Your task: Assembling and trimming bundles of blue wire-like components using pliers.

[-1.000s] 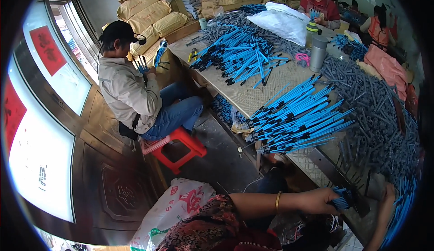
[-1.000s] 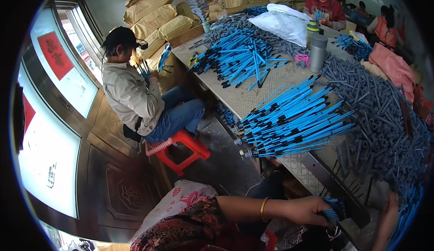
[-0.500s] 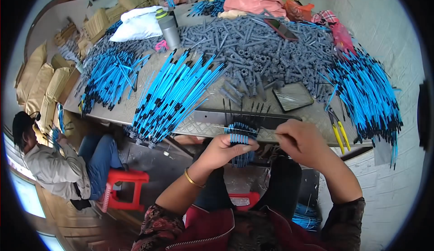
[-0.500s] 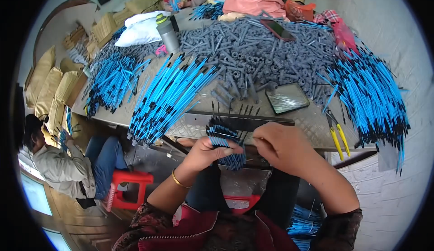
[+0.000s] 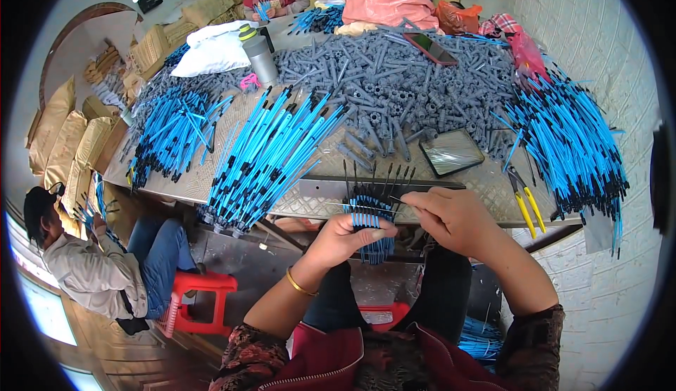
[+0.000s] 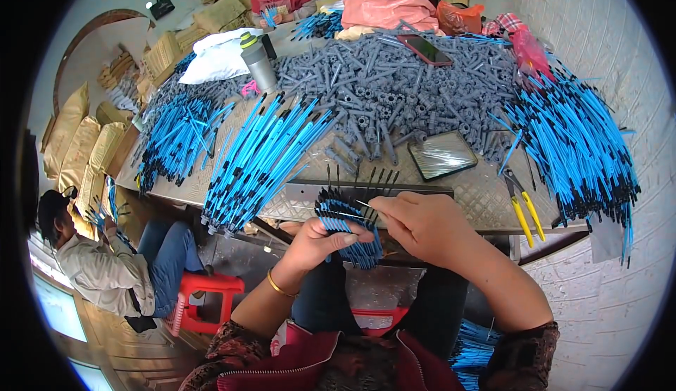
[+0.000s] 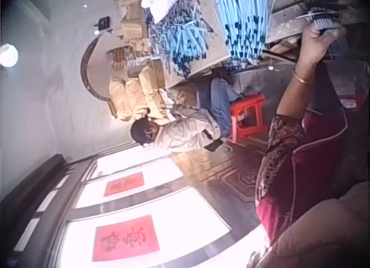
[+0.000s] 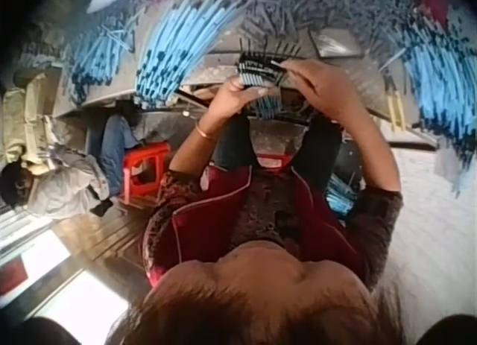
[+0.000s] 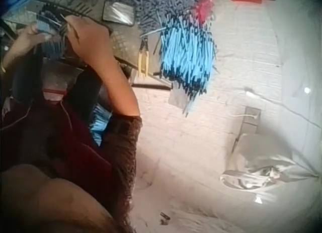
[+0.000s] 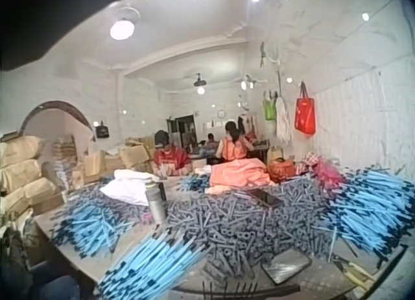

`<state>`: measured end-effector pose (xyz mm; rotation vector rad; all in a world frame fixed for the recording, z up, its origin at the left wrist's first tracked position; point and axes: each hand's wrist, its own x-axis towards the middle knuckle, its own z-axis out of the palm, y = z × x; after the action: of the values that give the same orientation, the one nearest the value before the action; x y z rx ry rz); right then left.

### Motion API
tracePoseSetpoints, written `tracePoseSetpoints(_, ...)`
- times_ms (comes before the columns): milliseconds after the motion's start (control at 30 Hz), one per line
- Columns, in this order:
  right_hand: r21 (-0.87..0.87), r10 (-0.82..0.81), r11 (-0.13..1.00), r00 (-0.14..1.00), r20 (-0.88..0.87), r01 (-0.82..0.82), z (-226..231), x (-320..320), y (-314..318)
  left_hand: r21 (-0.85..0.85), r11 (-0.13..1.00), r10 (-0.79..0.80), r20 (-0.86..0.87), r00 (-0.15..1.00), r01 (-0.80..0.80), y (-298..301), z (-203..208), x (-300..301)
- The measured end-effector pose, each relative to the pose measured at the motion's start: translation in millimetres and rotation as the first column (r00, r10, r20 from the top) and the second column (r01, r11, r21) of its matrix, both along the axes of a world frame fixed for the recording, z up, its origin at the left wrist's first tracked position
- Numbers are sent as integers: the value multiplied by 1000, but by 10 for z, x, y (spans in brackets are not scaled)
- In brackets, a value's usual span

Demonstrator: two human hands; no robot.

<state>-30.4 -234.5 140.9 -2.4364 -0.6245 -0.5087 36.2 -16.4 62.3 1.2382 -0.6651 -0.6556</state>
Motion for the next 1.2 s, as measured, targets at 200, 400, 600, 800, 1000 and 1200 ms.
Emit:
tracePoseSetpoints(200,-63,-12,998,1000,-15,11,44,-7,6,-19,1000,4,-48,999,-5,9,-15,-11)
tracePoseSetpoints(400,-44,-16,999,1000,-6,16,41,-19,14,-18,1000,-3,-6,1000,3,-4,6,-12)
tracePoseSetpoints(600,-112,-62,992,998,20,64,159,-79,103,15,1000,-17,13,1000,17,2,-28,-21)
tracePoseSetpoints(800,-190,-127,974,992,1,125,236,-134,170,0,999,-36,41,999,36,-9,-42,-9)
tracePoseSetpoints(1000,28,-26,999,999,-22,26,24,-25,142,57,997,-57,130,990,50,19,12,-8)
tracePoseSetpoints(1200,93,4,996,1000,1,-4,-73,42,201,62,996,-73,137,988,65,32,10,13)
